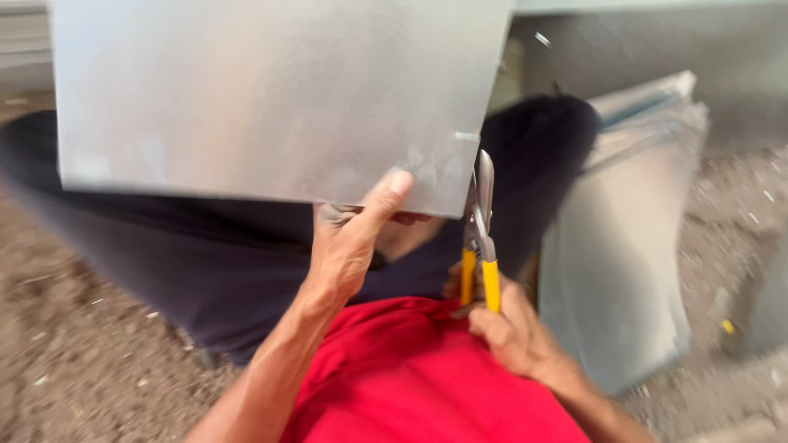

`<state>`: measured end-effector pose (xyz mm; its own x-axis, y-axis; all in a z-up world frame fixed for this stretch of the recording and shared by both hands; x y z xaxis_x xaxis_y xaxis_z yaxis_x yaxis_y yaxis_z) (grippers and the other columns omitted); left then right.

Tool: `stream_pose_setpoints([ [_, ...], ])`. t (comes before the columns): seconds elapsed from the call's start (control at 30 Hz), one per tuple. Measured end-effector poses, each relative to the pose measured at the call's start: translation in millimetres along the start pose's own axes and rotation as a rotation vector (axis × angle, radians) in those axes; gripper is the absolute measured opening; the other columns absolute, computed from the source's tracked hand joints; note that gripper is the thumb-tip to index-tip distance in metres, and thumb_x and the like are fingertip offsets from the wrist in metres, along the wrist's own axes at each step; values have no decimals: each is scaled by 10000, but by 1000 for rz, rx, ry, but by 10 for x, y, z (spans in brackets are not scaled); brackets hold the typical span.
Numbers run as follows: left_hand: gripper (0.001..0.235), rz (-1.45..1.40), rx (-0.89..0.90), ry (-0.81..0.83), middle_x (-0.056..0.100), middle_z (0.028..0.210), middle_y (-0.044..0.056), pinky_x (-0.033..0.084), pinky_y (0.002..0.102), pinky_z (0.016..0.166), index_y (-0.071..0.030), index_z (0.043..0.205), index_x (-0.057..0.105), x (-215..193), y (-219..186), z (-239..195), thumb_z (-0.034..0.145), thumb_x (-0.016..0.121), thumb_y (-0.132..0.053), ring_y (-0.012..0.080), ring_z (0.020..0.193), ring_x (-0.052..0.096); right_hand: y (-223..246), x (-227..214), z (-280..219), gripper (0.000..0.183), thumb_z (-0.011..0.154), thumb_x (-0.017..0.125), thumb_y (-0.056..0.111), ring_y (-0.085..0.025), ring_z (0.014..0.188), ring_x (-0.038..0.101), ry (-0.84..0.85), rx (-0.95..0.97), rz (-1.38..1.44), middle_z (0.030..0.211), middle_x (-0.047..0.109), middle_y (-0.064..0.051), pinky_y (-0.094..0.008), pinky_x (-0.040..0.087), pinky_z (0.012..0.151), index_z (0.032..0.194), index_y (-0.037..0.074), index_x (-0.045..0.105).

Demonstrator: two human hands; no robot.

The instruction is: The person cuts a metal sheet using shears, making several notched cuts along the edges and turning the sheet over to continue.

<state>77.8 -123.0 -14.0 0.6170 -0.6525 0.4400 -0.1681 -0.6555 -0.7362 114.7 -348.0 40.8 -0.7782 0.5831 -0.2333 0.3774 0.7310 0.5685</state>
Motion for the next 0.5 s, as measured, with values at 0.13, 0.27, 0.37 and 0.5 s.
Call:
stream_pose_setpoints([
  [0.13, 329, -184, -198, 97, 752, 1015, 81, 629, 335, 806, 49, 1111, 746, 388, 223, 99, 921, 755, -219, 171, 899, 727, -135, 137, -184, 733, 635, 474, 125, -201, 979, 666, -17, 84, 323, 1145, 650, -102, -332, 544, 684, 1361, 32, 509],
  [0.27, 313, -75, -199, 88, 769, 994, 103, 615, 299, 814, 60, 1130, 747, 414, 232, 42, 952, 731, -198, 186, 891, 747, -106, 320, -102, 697, 675, 481, 106, -255, 1056, 621, -10, -74, 401, 1159, 607, -174, -343, 571, 826, 1358, -35, 498],
  [0.37, 284, -54, -138, 107, 759, 1011, 84, 616, 302, 834, 51, 1140, 747, 430, 221, 41, 967, 728, -174, 180, 909, 740, -13, 299, -62, 708, 655, 467, 107, -272, 1009, 633, -45, 46, 370, 1157, 608, -162, -356, 557, 725, 1352, -10, 496],
  [0.5, 239, 12, -133, 49, 760, 984, 47, 618, 288, 823, 23, 1103, 762, 419, 253, 45, 950, 745, -159, 154, 884, 741, 82, 236, -63, 732, 635, 468, 126, -255, 1024, 641, -45, 101, 303, 1178, 613, -158, -341, 581, 719, 1354, -6, 494],
])
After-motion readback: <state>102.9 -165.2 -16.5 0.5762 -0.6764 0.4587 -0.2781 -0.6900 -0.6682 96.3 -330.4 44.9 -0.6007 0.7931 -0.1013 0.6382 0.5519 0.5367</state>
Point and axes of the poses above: each hand's wrist, its own z-axis towards the middle knuckle, its own x-axis out of the palm, y = z × x, the point moved 1 cm from there along z, towards the middle knuckle
